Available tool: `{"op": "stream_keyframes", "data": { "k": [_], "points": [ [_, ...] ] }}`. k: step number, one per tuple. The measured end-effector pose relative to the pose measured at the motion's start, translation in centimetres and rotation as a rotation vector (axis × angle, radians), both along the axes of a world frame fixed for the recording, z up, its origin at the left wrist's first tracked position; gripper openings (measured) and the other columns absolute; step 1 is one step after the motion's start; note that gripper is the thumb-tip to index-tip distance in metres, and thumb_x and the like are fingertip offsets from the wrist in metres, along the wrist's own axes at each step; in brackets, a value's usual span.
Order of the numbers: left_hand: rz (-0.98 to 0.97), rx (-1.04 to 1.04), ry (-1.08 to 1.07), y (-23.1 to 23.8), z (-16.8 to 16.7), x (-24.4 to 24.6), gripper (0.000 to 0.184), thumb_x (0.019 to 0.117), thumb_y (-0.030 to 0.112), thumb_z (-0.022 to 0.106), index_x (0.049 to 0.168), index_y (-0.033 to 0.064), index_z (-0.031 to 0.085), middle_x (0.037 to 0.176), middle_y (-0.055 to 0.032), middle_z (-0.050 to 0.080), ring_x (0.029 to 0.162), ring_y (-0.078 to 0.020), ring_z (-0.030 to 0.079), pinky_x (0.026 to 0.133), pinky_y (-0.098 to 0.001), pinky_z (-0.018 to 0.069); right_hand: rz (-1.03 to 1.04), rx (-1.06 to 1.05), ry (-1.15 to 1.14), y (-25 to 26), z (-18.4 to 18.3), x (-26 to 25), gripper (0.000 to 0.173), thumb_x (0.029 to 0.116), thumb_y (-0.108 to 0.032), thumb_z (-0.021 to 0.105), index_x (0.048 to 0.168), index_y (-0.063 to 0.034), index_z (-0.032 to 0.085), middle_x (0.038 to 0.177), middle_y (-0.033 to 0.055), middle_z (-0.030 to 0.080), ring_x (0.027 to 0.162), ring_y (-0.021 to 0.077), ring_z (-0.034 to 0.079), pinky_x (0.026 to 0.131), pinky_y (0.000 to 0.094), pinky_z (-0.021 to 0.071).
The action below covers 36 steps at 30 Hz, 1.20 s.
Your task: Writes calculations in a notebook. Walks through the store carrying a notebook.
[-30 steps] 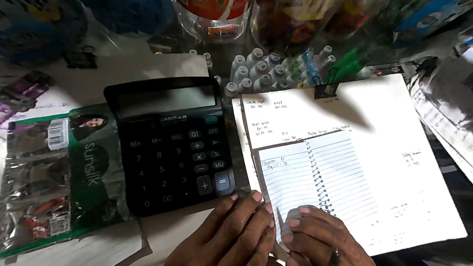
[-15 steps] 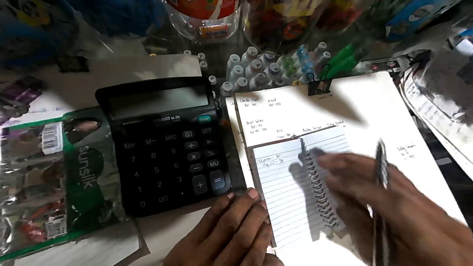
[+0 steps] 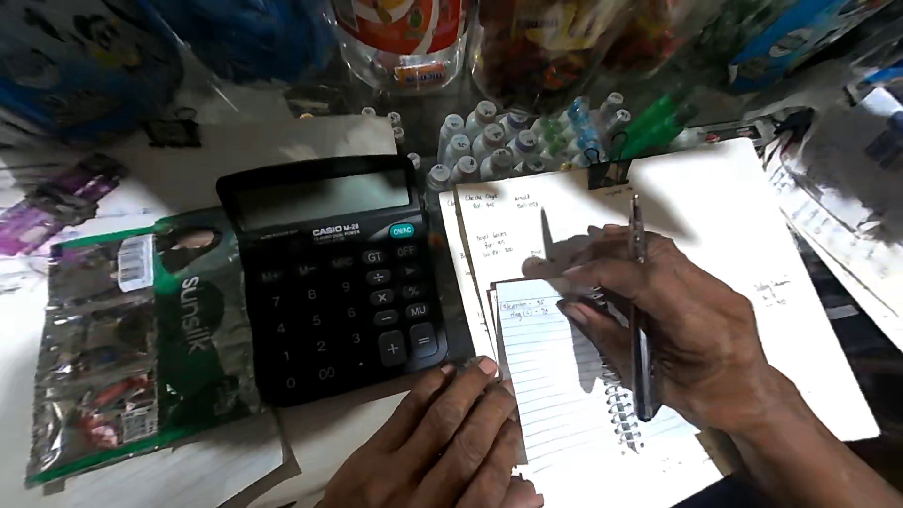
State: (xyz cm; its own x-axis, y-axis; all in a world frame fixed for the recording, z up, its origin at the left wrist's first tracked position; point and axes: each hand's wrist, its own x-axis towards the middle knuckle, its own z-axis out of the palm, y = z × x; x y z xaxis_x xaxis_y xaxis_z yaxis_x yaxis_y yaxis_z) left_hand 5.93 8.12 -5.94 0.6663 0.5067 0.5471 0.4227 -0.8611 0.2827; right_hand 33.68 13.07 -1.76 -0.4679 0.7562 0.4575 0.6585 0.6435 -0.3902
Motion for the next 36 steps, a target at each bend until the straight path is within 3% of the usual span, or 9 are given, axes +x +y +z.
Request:
{"op": "stream_keyframes", "data": {
  "k": [3, 7, 11, 21, 28, 36],
  "points": [
    [-0.002, 0.001, 0.004, 0.2, 0.1, 0.0, 0.041, 0.0991, 0.042, 0.065, 0.114, 0.0042, 0.068, 0.127, -0.0145, 0.068, 0.133, -0.0279, 0.055, 0.114, -0.0404, 0.0397, 0.006, 0.049, 0.068, 0.6, -0.9, -0.1, 0.020, 0.0997, -0.018, 0.066, 0.116, -0.0069, 0.070, 0.113, 0.0088, 0.071, 0.112, 0.0176, 0.064, 0.097, 0.0326, 0.0537],
    [-0.002, 0.014, 0.014, 0.4, 0.1, 0.2, 0.039, 0.0983, 0.041, 0.067, 0.112, 0.0043, 0.067, 0.125, -0.0154, 0.068, 0.132, -0.0280, 0.055, 0.113, -0.0400, 0.0406, 0.025, 0.075, 0.127, 0.7, -1.0, -0.4, 0.018, 0.1025, -0.016, 0.062, 0.114, -0.0039, 0.068, 0.103, 0.0104, 0.069, 0.098, 0.0140, 0.065, 0.087, 0.0245, 0.0541],
    [0.003, 0.023, 0.038, 0.5, 0.4, 0.3, 0.040, 0.0992, 0.043, 0.065, 0.109, 0.0044, 0.069, 0.123, -0.0158, 0.069, 0.128, -0.0287, 0.058, 0.111, -0.0396, 0.0413, 0.016, 0.080, 0.139, 0.6, -0.7, -0.4, 0.019, 0.1037, -0.017, 0.060, 0.115, -0.0036, 0.068, 0.097, 0.0128, 0.068, 0.088, 0.0154, 0.065, 0.079, 0.0245, 0.0552],
    [0.059, 0.076, 0.051, 0.2, -0.1, 0.4, 0.047, 0.1024, 0.051, 0.055, 0.115, 0.0080, 0.069, 0.130, -0.0090, 0.067, 0.134, -0.0236, 0.053, 0.115, -0.0364, 0.0378, 0.055, 0.145, 0.053, -0.2, 2.0, -0.2, 0.016, 0.0977, -0.010, 0.064, 0.111, -0.0032, 0.068, 0.099, 0.0093, 0.064, 0.088, 0.0095, 0.062, 0.075, 0.0187, 0.0536],
    [0.046, 0.083, 0.017, 0.1, -0.3, 0.4, 0.046, 0.1025, 0.048, 0.056, 0.115, 0.0059, 0.070, 0.129, -0.0109, 0.068, 0.131, -0.0260, 0.056, 0.113, -0.0388, 0.0411, 0.081, 0.163, 0.061, -0.6, 2.5, -0.2, 0.018, 0.0975, -0.009, 0.064, 0.114, -0.0010, 0.065, 0.101, 0.0095, 0.062, 0.089, 0.0080, 0.061, 0.076, 0.0167, 0.0528],
    [0.041, 0.105, 0.000, 0.0, -0.4, 0.4, 0.045, 0.1023, 0.047, 0.057, 0.116, 0.0054, 0.069, 0.130, -0.0119, 0.068, 0.130, -0.0265, 0.058, 0.113, -0.0398, 0.0418, 0.079, 0.230, 0.063, -1.0, 2.7, -0.2, 0.016, 0.0977, -0.006, 0.064, 0.111, 0.0031, 0.065, 0.102, 0.0142, 0.064, 0.095, 0.0136, 0.064, 0.080, 0.0215, 0.0544]
  ]
}}
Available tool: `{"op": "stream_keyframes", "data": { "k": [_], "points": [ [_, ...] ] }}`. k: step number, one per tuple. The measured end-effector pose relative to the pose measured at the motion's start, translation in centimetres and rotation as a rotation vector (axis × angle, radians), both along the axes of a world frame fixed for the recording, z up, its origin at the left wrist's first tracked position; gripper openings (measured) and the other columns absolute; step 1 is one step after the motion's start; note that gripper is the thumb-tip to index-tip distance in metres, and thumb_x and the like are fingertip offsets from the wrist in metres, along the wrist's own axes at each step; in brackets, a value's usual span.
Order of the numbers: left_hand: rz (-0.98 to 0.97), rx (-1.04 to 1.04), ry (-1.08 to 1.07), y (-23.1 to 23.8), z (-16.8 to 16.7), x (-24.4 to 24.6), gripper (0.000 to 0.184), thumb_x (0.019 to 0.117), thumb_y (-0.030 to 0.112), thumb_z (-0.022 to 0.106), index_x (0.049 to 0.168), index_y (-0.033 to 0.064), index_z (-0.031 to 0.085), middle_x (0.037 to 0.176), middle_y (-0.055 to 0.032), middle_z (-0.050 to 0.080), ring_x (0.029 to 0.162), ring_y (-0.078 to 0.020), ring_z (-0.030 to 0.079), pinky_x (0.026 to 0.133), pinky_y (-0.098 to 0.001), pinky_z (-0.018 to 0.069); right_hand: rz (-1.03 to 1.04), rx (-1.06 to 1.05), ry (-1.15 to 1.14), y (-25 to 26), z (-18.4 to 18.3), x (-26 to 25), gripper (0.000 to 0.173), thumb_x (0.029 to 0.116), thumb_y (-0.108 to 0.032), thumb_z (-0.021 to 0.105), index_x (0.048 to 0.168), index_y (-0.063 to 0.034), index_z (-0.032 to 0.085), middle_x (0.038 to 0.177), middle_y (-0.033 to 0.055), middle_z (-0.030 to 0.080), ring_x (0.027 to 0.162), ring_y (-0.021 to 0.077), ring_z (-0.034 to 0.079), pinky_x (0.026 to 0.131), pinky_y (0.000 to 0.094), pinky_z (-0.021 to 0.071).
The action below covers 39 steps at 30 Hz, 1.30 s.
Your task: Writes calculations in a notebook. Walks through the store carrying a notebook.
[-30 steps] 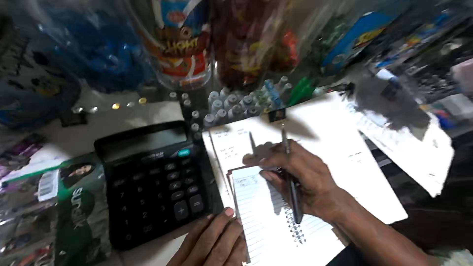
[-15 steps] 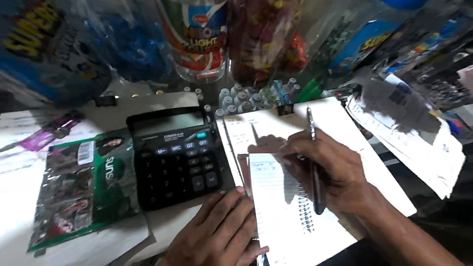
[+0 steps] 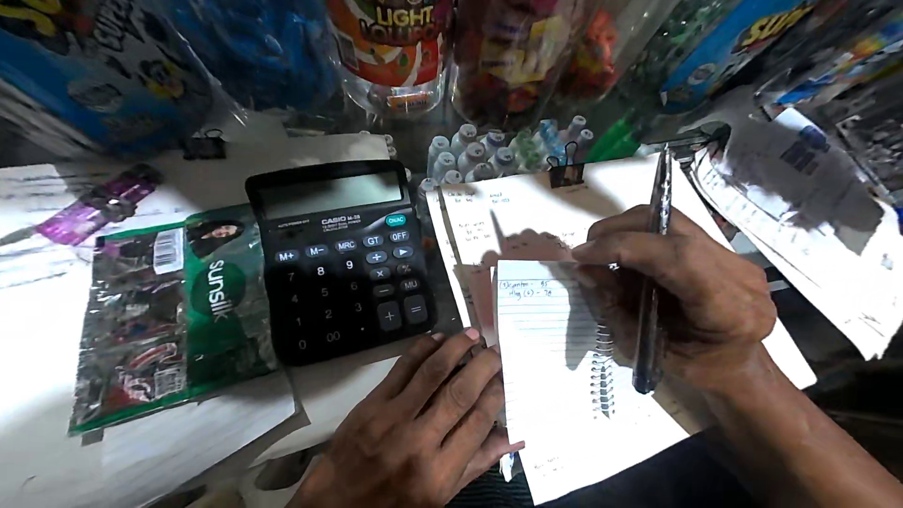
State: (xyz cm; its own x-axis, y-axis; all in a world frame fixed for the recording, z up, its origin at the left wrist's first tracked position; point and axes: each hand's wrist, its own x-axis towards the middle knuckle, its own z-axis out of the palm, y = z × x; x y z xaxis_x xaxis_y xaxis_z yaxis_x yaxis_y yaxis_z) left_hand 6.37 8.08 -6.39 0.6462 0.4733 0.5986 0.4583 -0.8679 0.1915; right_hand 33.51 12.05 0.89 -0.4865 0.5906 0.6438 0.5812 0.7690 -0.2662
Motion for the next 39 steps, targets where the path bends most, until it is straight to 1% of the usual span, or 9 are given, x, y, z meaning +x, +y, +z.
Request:
{"op": "stream_keyframes", "data": {
  "k": [5, 8, 12, 15, 22, 26, 32, 37, 39],
  "points": [
    [0.000, -0.002, -0.001, -0.03, -0.05, 0.01, 0.046, 0.1021, 0.047, 0.057, 0.118, 0.0051, 0.069, 0.130, -0.0117, 0.068, 0.131, -0.0263, 0.057, 0.113, -0.0395, 0.0414, 0.006, 0.002, 0.042, 0.15, -0.30, 0.07, 0.015, 0.0984, -0.005, 0.062, 0.111, 0.0026, 0.065, 0.101, 0.0127, 0.064, 0.094, 0.0121, 0.064, 0.080, 0.0206, 0.0545],
    [0.004, -0.009, -0.006, -0.04, -0.04, 0.02, 0.045, 0.1017, 0.047, 0.058, 0.117, 0.0057, 0.068, 0.130, -0.0116, 0.068, 0.131, -0.0260, 0.057, 0.113, -0.0392, 0.0415, 0.020, -0.003, 0.066, 0.34, -0.44, 0.13, 0.014, 0.0992, -0.005, 0.062, 0.110, 0.0032, 0.064, 0.102, 0.0126, 0.065, 0.096, 0.0127, 0.065, 0.083, 0.0220, 0.0555],
    [0.007, -0.013, 0.006, -0.14, -0.04, -0.06, 0.044, 0.1019, 0.046, 0.058, 0.119, 0.0063, 0.067, 0.131, -0.0114, 0.067, 0.131, -0.0258, 0.057, 0.113, -0.0395, 0.0413, 0.015, -0.009, 0.098, 0.51, -0.59, 0.11, 0.014, 0.0998, -0.007, 0.062, 0.110, 0.0026, 0.065, 0.102, 0.0110, 0.066, 0.095, 0.0105, 0.064, 0.081, 0.0209, 0.0553],
    [0.010, -0.009, -0.006, -0.16, -0.03, -0.02, 0.042, 0.1015, 0.045, 0.059, 0.117, 0.0067, 0.067, 0.131, -0.0112, 0.067, 0.131, -0.0254, 0.057, 0.113, -0.0388, 0.0411, 0.019, -0.019, 0.111, 0.59, -0.67, 0.03, 0.014, 0.1000, -0.006, 0.062, 0.109, 0.0034, 0.065, 0.101, 0.0113, 0.066, 0.095, 0.0112, 0.065, 0.081, 0.0216, 0.0556],
    [-0.003, -0.011, -0.022, -0.10, -0.11, -0.05, 0.041, 0.1012, 0.043, 0.061, 0.119, 0.0060, 0.066, 0.133, -0.0122, 0.065, 0.133, -0.0249, 0.055, 0.115, -0.0381, 0.0401, 0.019, -0.023, 0.127, 0.79, -0.86, -0.06, 0.013, 0.1000, -0.006, 0.062, 0.107, 0.0041, 0.065, 0.100, 0.0116, 0.067, 0.094, 0.0103, 0.065, 0.081, 0.0204, 0.0551],
    [-0.017, -0.001, -0.028, -0.08, -0.20, -0.08, 0.039, 0.1016, 0.041, 0.060, 0.118, 0.0054, 0.066, 0.133, -0.0131, 0.065, 0.134, -0.0252, 0.055, 0.114, -0.0373, 0.0413, 0.029, -0.030, 0.133, 0.85, -0.91, -0.07, 0.013, 0.1002, -0.006, 0.062, 0.107, 0.0040, 0.065, 0.100, 0.0113, 0.067, 0.093, 0.0099, 0.065, 0.080, 0.0202, 0.0549],
    [-0.037, -0.007, -0.044, -0.02, -0.31, -0.16, 0.038, 0.1013, 0.039, 0.062, 0.119, 0.0047, 0.066, 0.134, -0.0129, 0.065, 0.133, -0.0258, 0.056, 0.114, -0.0375, 0.0419, 0.031, -0.025, 0.136, 0.83, -0.91, -0.13, 0.013, 0.0996, -0.006, 0.063, 0.107, 0.0047, 0.065, 0.100, 0.0119, 0.067, 0.094, 0.0104, 0.065, 0.081, 0.0204, 0.0552],
    [-0.041, -0.006, -0.044, 0.02, -0.28, -0.16, 0.037, 0.1027, 0.038, 0.060, 0.119, 0.0055, 0.065, 0.133, -0.0126, 0.066, 0.133, -0.0241, 0.056, 0.115, -0.0370, 0.0413, 0.042, -0.042, 0.146, 0.78, -0.88, -0.09, 0.013, 0.0997, -0.006, 0.062, 0.109, 0.0040, 0.065, 0.101, 0.0110, 0.067, 0.096, 0.0100, 0.065, 0.083, 0.0207, 0.0556],
    [-0.046, 0.003, -0.044, 0.09, -0.31, -0.16, 0.037, 0.1029, 0.038, 0.059, 0.119, 0.0048, 0.065, 0.133, -0.0135, 0.066, 0.133, -0.0248, 0.057, 0.115, -0.0372, 0.0414, 0.046, -0.037, 0.147, 0.82, -0.87, -0.09, 0.013, 0.1000, -0.006, 0.062, 0.108, 0.0045, 0.064, 0.101, 0.0115, 0.067, 0.096, 0.0109, 0.065, 0.083, 0.0215, 0.0560]
  ]
}}
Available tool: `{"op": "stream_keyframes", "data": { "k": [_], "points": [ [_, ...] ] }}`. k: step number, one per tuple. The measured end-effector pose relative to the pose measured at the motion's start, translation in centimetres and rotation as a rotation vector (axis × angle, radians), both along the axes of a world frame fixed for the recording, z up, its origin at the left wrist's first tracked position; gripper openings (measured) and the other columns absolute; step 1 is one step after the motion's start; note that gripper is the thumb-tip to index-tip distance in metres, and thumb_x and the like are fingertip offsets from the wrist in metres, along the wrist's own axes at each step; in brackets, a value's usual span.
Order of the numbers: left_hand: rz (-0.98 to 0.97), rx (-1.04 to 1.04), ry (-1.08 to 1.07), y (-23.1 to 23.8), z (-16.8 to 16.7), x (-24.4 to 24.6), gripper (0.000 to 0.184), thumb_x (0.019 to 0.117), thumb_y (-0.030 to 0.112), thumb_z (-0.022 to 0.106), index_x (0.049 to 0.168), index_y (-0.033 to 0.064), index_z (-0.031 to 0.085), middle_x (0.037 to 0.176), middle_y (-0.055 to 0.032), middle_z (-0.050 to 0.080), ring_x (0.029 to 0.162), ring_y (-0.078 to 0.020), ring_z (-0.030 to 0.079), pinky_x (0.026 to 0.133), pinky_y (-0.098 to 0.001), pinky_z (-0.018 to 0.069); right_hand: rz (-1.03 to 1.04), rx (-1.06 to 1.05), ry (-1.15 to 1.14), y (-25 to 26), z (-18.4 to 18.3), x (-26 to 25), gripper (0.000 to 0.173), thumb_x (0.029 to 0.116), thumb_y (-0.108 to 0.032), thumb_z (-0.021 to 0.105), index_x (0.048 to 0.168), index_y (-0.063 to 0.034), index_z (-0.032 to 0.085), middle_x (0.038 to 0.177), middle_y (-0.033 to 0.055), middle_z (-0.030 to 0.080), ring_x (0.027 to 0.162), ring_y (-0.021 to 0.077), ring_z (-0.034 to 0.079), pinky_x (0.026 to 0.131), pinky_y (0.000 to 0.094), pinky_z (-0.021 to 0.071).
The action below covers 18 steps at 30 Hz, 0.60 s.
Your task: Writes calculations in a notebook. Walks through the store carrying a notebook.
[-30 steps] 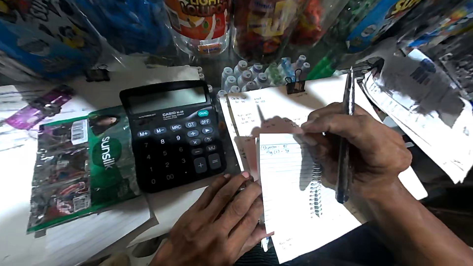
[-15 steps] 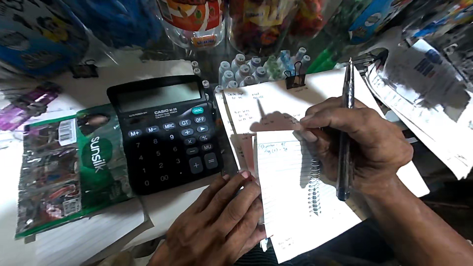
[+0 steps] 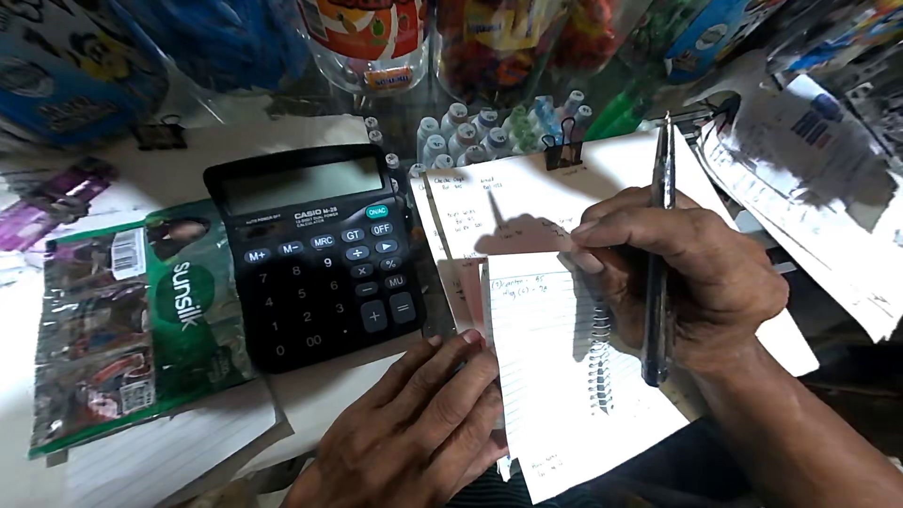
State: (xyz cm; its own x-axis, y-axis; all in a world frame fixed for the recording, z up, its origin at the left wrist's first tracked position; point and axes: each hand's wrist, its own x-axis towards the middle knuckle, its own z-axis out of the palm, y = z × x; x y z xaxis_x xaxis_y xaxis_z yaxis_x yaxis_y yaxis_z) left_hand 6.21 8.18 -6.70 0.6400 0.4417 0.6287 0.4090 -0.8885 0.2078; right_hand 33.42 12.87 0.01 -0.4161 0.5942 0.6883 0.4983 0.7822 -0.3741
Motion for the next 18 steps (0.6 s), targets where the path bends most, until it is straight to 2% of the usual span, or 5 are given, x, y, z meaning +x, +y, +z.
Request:
{"op": "stream_keyframes", "data": {
  "k": [7, 10, 18],
  "points": [
    [0.009, -0.008, 0.015, 0.00, 0.00, -0.06, 0.036, 0.1038, 0.037, 0.057, 0.118, 0.0055, 0.065, 0.133, -0.0123, 0.066, 0.133, -0.0232, 0.056, 0.115, -0.0364, 0.0413, -0.016, 0.020, 0.014, 0.08, -0.31, -0.29, 0.011, 0.0987, -0.005, 0.064, 0.107, 0.0029, 0.065, 0.099, 0.0108, 0.067, 0.093, 0.0110, 0.065, 0.080, 0.0217, 0.0562],
    [0.012, -0.026, 0.044, 0.07, 0.27, -0.04, 0.036, 0.1040, 0.038, 0.057, 0.119, 0.0066, 0.065, 0.133, -0.0111, 0.065, 0.135, -0.0212, 0.054, 0.116, -0.0349, 0.0386, 0.004, 0.005, 0.020, 0.16, -0.21, -0.35, 0.012, 0.0982, -0.004, 0.064, 0.107, 0.0037, 0.065, 0.098, 0.0110, 0.065, 0.091, 0.0102, 0.063, 0.079, 0.0203, 0.0554],
    [-0.007, -0.039, 0.089, 0.36, 0.69, -0.09, 0.036, 0.1049, 0.038, 0.055, 0.120, 0.0068, 0.065, 0.135, -0.0119, 0.064, 0.137, -0.0225, 0.052, 0.116, -0.0348, 0.0363, 0.010, 0.006, 0.008, 0.40, -0.17, -0.31, 0.011, 0.0981, -0.004, 0.064, 0.107, 0.0032, 0.066, 0.095, 0.0107, 0.065, 0.088, 0.0103, 0.063, 0.077, 0.0193, 0.0551]
  ]
}}
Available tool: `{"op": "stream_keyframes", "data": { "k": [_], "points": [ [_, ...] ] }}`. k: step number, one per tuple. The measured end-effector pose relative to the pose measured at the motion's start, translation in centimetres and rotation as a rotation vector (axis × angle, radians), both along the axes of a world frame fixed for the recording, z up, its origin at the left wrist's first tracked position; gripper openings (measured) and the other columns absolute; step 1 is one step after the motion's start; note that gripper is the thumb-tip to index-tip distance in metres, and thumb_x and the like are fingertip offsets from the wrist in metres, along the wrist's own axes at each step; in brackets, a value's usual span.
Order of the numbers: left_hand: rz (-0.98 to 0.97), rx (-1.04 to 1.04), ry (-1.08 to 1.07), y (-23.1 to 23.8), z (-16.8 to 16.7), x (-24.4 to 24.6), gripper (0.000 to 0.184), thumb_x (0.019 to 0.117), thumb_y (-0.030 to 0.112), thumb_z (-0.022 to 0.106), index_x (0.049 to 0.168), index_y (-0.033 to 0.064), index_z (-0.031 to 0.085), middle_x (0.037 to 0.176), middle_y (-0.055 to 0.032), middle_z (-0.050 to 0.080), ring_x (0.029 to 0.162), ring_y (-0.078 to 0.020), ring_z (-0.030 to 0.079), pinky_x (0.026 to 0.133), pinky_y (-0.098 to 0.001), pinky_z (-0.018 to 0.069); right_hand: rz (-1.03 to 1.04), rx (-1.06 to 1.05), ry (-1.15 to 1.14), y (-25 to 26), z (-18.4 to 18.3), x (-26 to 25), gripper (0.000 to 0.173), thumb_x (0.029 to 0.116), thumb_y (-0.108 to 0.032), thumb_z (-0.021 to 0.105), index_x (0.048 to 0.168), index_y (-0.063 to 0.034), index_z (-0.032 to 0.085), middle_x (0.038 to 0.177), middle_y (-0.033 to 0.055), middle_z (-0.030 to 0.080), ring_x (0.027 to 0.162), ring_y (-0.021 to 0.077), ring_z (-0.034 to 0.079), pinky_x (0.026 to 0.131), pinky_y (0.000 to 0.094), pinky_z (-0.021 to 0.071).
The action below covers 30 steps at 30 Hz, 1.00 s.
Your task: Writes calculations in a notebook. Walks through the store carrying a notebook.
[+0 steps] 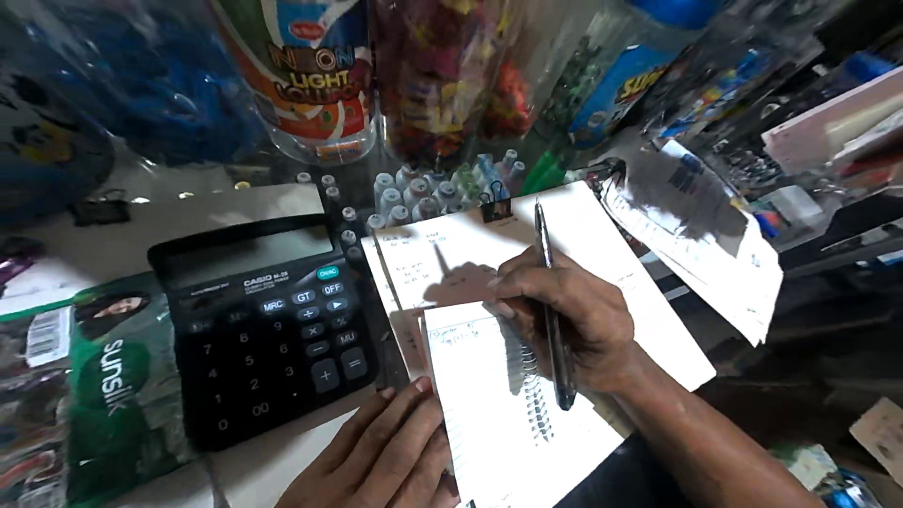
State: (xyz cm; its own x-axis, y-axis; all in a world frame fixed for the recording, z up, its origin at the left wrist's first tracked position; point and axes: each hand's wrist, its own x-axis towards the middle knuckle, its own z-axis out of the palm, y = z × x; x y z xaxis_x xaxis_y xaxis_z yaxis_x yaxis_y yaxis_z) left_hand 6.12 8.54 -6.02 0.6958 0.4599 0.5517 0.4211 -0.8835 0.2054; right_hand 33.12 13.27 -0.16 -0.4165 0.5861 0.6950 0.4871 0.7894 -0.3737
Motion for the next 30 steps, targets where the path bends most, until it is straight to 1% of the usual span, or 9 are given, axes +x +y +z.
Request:
{"op": "stream_keyframes", "data": {
  "k": [2, 5, 10, 14, 16, 21, 25, 28, 30],
  "points": [
    [-0.004, -0.004, -0.002, 0.0, 0.1, 0.0, 0.036, 0.1042, 0.038, 0.056, 0.119, 0.0064, 0.066, 0.133, -0.0126, 0.065, 0.135, -0.0232, 0.053, 0.116, -0.0348, 0.0369, -0.001, 0.012, -0.002, 0.1, -0.1, 0.1, 0.010, 0.0981, -0.004, 0.064, 0.105, 0.0030, 0.065, 0.096, 0.0111, 0.066, 0.090, 0.0106, 0.064, 0.079, 0.0198, 0.0557],
    [-0.013, -0.006, 0.006, 0.0, 0.1, -0.1, 0.036, 0.1041, 0.037, 0.057, 0.119, 0.0058, 0.066, 0.133, -0.0136, 0.065, 0.135, -0.0239, 0.053, 0.116, -0.0347, 0.0359, -0.008, 0.004, 0.013, 0.1, -0.4, 0.0, 0.010, 0.0988, -0.004, 0.064, 0.105, 0.0030, 0.065, 0.097, 0.0115, 0.065, 0.090, 0.0098, 0.064, 0.080, 0.0188, 0.0561],
    [-0.012, -0.003, -0.013, 0.1, 0.4, 0.1, 0.033, 0.1034, 0.035, 0.059, 0.116, 0.0054, 0.068, 0.128, -0.0143, 0.068, 0.131, -0.0249, 0.057, 0.112, -0.0348, 0.0403, 0.001, -0.015, 0.047, 0.4, -1.0, -0.1, 0.013, 0.1028, -0.007, 0.060, 0.110, 0.0025, 0.065, 0.100, 0.0138, 0.068, 0.091, 0.0100, 0.066, 0.083, 0.0180, 0.0550],
    [-0.022, -0.002, -0.022, 0.3, 0.5, 0.2, 0.034, 0.1036, 0.035, 0.059, 0.114, 0.0039, 0.068, 0.125, -0.0163, 0.069, 0.127, -0.0271, 0.060, 0.111, -0.0364, 0.0418, 0.000, -0.018, 0.053, 0.6, -1.0, -0.2, 0.014, 0.1041, -0.009, 0.058, 0.111, 0.0017, 0.064, 0.099, 0.0146, 0.067, 0.092, 0.0111, 0.065, 0.084, 0.0181, 0.0540],
    [-0.024, 0.005, -0.036, 0.3, 0.5, 0.2, 0.034, 0.1039, 0.034, 0.059, 0.115, 0.0032, 0.068, 0.124, -0.0170, 0.070, 0.126, -0.0279, 0.061, 0.110, -0.0373, 0.0429, 0.008, -0.013, 0.060, 0.7, -1.0, -0.3, 0.013, 0.1041, -0.009, 0.058, 0.111, 0.0015, 0.064, 0.100, 0.0144, 0.067, 0.095, 0.0118, 0.066, 0.087, 0.0187, 0.0546],
    [-0.033, 0.010, -0.034, 0.2, 0.3, 0.1, 0.034, 0.1035, 0.033, 0.060, 0.116, 0.0025, 0.068, 0.125, -0.0169, 0.069, 0.126, -0.0278, 0.060, 0.111, -0.0371, 0.0413, 0.010, -0.009, 0.054, 0.7, -1.1, -0.4, 0.013, 0.1038, -0.007, 0.057, 0.111, 0.0015, 0.063, 0.101, 0.0145, 0.067, 0.095, 0.0125, 0.066, 0.086, 0.0190, 0.0544],
    [-0.024, 0.024, -0.009, 0.2, 0.5, 0.1, 0.035, 0.1032, 0.035, 0.060, 0.115, 0.0029, 0.069, 0.123, -0.0161, 0.070, 0.125, -0.0271, 0.061, 0.111, -0.0367, 0.0413, 0.020, -0.028, 0.070, 0.6, -1.2, -0.4, 0.013, 0.1036, -0.007, 0.058, 0.112, 0.0015, 0.063, 0.101, 0.0149, 0.067, 0.097, 0.0127, 0.066, 0.088, 0.0195, 0.0546],
    [-0.019, 0.030, -0.001, 0.1, 0.6, 0.1, 0.034, 0.1033, 0.035, 0.060, 0.113, 0.0030, 0.069, 0.122, -0.0159, 0.070, 0.124, -0.0270, 0.062, 0.111, -0.0369, 0.0411, 0.020, -0.030, 0.078, 0.7, -1.3, -0.4, 0.014, 0.1035, -0.008, 0.058, 0.112, 0.0016, 0.065, 0.099, 0.0151, 0.065, 0.093, 0.0126, 0.065, 0.084, 0.0191, 0.0542],
    [-0.022, 0.038, -0.003, 0.1, 0.5, 0.1, 0.034, 0.1033, 0.035, 0.060, 0.112, 0.0032, 0.068, 0.121, -0.0159, 0.070, 0.124, -0.0264, 0.062, 0.112, -0.0367, 0.0408, 0.018, -0.028, 0.083, 0.7, -1.4, -0.4, 0.015, 0.1039, -0.009, 0.058, 0.112, 0.0015, 0.065, 0.098, 0.0152, 0.065, 0.092, 0.0128, 0.065, 0.085, 0.0196, 0.0546]
  ]
}}
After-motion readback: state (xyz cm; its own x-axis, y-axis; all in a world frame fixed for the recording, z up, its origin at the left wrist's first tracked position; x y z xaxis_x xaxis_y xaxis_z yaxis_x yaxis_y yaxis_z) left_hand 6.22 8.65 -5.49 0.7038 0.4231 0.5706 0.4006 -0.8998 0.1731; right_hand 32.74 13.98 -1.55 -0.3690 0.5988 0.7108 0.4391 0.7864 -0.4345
